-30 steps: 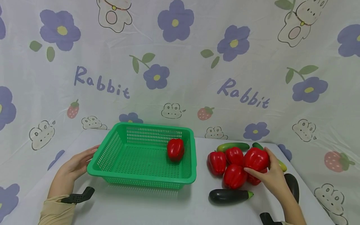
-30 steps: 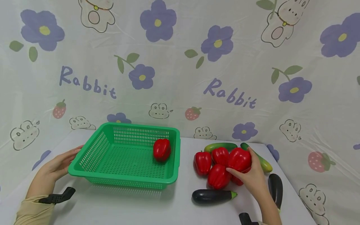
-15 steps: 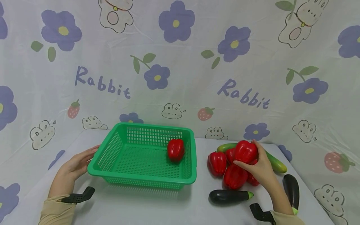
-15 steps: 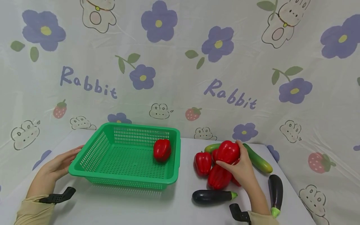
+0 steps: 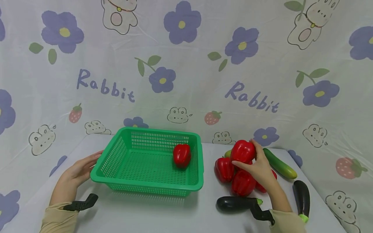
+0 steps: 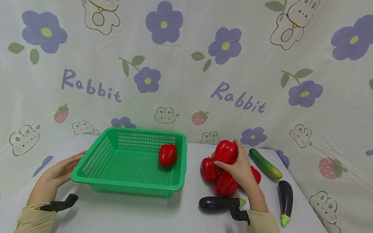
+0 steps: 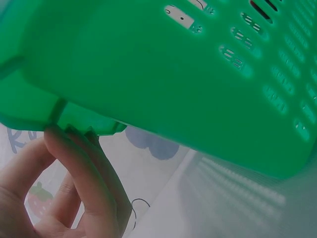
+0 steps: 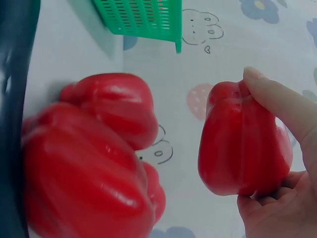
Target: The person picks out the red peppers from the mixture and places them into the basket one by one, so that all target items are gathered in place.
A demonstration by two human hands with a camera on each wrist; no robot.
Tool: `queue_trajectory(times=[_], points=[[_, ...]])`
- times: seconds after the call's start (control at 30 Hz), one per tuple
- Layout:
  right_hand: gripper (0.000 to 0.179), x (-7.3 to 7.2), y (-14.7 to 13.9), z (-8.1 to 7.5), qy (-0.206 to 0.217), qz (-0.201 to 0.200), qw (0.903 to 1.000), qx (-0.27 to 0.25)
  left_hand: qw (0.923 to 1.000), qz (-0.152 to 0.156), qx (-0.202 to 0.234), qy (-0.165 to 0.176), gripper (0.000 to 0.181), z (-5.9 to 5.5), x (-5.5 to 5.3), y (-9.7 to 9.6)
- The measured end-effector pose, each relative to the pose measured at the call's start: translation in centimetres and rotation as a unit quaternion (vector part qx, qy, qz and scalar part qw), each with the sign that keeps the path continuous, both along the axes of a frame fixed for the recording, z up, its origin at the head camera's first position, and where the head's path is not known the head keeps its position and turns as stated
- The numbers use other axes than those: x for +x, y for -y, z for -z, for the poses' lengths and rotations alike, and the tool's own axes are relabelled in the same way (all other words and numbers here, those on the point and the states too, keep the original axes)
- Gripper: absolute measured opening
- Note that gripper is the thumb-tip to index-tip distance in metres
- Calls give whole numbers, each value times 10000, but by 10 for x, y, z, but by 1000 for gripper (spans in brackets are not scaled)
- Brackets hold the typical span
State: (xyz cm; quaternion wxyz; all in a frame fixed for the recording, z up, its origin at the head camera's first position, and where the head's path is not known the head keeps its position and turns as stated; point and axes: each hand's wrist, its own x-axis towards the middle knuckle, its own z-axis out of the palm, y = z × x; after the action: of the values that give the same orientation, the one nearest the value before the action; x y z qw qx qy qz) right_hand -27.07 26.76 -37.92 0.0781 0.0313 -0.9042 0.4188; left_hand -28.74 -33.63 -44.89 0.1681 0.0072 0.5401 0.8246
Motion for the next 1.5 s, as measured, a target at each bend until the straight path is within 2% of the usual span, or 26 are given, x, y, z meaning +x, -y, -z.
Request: queue_trajectory(times=[0.3,0.6,0.9,1.13,1.5], points=[[110,-10,17,-3,77,-87,9999,-76,9999,-55,-109,-4,32,2,-1,1],[111,-19,34,-6,57,-184,9995,-235,9999,122,79,-29,33,-3,1,-2],[109,-28,54,-11,-26,-344,9989,-327,9999,5,126,96,32,-2,0,-1],[106,-36,67,-13,-125,-422,9984,-346,9999,7,-101,37,32,-1,1,-1],[106,-45,90,-16,-151,-593,9972,-431,9999,-60,-84,-36,31,-1,0,-2]])
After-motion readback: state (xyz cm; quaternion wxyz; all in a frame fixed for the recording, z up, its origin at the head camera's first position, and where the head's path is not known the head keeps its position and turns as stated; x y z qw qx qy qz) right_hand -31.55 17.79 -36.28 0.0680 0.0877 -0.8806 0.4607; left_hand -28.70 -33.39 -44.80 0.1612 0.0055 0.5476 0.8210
